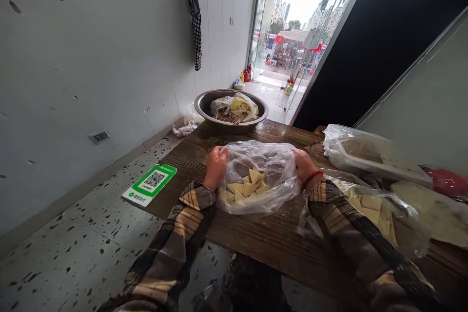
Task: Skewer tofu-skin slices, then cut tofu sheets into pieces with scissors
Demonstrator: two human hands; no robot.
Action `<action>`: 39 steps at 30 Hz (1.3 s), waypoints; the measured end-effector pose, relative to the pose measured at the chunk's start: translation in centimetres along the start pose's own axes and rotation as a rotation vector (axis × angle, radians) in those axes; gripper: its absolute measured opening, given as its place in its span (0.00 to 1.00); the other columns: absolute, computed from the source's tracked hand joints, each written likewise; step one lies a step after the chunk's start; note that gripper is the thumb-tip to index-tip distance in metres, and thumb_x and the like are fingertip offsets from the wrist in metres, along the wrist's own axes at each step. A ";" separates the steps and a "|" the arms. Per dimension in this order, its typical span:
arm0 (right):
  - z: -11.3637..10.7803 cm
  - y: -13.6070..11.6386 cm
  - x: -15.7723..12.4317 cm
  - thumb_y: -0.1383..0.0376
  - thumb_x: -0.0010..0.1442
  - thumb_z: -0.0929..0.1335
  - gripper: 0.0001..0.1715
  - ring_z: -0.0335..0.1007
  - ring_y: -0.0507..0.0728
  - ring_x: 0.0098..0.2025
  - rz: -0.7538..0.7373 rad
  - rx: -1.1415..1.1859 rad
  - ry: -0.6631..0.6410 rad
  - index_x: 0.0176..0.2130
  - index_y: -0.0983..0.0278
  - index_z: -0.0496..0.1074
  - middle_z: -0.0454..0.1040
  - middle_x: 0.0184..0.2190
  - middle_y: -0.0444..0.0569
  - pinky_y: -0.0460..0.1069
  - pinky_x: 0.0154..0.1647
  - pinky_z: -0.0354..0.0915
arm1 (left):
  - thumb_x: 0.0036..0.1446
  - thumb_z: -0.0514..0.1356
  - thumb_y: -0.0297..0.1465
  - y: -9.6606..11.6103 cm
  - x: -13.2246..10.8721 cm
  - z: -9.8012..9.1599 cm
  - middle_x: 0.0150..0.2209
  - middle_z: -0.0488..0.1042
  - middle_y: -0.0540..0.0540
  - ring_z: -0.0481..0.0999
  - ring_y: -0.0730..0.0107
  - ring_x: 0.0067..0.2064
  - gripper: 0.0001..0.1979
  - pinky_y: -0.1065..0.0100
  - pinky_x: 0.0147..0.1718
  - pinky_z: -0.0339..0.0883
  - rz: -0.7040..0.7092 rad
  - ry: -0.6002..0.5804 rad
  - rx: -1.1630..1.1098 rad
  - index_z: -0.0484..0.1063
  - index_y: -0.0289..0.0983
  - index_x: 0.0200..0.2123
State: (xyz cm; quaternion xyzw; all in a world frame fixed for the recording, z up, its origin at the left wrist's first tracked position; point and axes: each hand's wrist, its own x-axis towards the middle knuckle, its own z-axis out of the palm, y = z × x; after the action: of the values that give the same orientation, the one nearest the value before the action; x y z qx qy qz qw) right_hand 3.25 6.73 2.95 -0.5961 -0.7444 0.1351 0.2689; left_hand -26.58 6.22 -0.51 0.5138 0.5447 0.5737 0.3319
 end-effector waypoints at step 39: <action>3.1 -6.8 -20.9 0.61 0.63 0.66 0.16 0.68 0.61 0.52 -0.170 0.218 -0.067 0.50 0.62 0.69 0.73 0.48 0.54 0.57 0.55 0.63 | 0.60 0.52 0.44 0.9 -3.9 -2.5 0.58 0.69 0.38 0.67 0.55 0.58 0.25 0.56 0.58 0.55 0.479 -0.282 0.882 0.67 0.36 0.54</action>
State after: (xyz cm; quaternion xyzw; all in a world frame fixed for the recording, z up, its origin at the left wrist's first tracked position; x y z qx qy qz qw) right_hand -1.01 -14.69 -1.11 -0.4932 -0.7818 0.2118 0.3174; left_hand -27.81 1.65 -0.24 0.7871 0.5520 0.2749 0.0136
